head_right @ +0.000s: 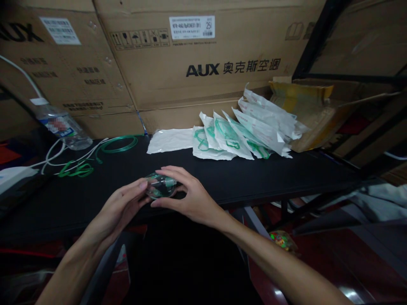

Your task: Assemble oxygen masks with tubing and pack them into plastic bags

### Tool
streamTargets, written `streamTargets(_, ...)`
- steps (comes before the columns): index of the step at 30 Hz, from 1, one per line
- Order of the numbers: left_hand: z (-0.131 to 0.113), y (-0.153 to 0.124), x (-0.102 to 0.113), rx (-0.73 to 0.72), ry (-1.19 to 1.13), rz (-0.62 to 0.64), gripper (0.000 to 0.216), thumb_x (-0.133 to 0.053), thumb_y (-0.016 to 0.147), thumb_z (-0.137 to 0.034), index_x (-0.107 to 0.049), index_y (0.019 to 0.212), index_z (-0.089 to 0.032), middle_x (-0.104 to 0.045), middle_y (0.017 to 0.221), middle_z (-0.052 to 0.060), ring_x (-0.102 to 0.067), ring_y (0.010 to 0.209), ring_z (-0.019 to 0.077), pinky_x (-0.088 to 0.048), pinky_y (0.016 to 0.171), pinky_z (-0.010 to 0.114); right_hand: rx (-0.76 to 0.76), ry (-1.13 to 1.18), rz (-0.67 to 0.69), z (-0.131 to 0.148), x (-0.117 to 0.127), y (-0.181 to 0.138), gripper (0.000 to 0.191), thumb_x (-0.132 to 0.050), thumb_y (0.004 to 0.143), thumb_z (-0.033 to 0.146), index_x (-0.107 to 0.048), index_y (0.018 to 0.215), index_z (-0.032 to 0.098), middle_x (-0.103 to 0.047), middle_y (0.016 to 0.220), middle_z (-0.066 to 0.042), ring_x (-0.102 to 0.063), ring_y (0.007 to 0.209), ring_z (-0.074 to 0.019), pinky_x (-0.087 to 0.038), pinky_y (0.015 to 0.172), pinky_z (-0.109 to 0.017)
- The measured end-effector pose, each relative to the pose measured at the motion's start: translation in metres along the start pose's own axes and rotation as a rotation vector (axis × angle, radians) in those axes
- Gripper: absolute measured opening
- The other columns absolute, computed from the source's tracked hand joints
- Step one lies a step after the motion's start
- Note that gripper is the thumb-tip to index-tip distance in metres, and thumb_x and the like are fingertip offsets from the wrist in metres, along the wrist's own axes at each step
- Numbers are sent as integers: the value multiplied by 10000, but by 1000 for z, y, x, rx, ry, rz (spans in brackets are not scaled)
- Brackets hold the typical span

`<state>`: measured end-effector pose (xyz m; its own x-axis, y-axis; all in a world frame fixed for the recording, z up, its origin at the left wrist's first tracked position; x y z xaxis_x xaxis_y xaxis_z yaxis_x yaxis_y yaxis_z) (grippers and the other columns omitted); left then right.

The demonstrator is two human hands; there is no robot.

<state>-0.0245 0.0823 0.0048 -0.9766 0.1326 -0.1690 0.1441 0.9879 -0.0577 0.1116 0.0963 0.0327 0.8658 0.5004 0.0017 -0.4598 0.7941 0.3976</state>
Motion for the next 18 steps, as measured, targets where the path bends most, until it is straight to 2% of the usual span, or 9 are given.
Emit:
streamTargets(2,-1,0,0,-14,2,-12,259,-738,867,-393,-786,1025,-195,-733,1027,65,-623,937,167,-499,798,212,19,-27,-6,-1,-1,0,579,-864,750,270,-663,1292,315,-577,1406,-51,-553,1303,-217,-527,1012,-330)
streamTargets(6,-6,2,-2,-69,36,-6,234,-747,860,-378,-790,1000,-195,-722,947,49,-597,840,145,-485,704,195,-61,17,-35,-11,2,0,505,-824,795,263,-669,1275,265,-679,1280,-59,-649,1168,-206,-531,1022,-365)
streamTargets(11,-8,1,-3,-99,163,-11,258,-703,880,-420,-794,943,-187,-742,938,55,-631,847,173,-512,711,231,-37,-34,-50,-7,3,-2,471,-830,786,274,-677,1231,249,-690,1248,-58,-654,1148,-211,-525,1022,-372)
streamTargets(14,-15,-2,0,-148,402,-20,352,-609,928,-483,-788,984,-185,-758,913,60,-674,828,204,-537,766,290,-53,-67,-103,-7,8,-3,409,-818,802,301,-684,1182,235,-702,1201,-58,-668,1103,-209,-526,995,-366)
streamTargets(16,-31,-5,14,-243,637,-116,361,-576,946,-494,-776,1034,-207,-768,972,58,-695,903,226,-529,848,314,-88,-63,-126,-9,9,-3,364,-801,822,321,-683,1153,223,-714,1150,-55,-679,1063,-206,-526,973,-365)
streamTargets(18,-54,-8,37,-356,893,-269,366,-558,956,-503,-756,1088,-224,-758,1096,66,-684,1036,251,-497,943,337,-108,-45,-125,-10,8,-3,331,-787,837,336,-681,1128,219,-719,1101,-47,-685,1031,-202,-530,944,-359)
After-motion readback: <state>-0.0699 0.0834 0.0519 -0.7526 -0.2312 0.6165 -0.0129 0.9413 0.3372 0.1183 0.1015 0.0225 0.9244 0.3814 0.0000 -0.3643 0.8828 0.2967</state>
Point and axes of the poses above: each hand's wrist, its own y-axis towards the middle knuckle, its own x-axis out of the back of the hand, z = x × y, the point moved 10 cm from there along y, towards the middle knuckle
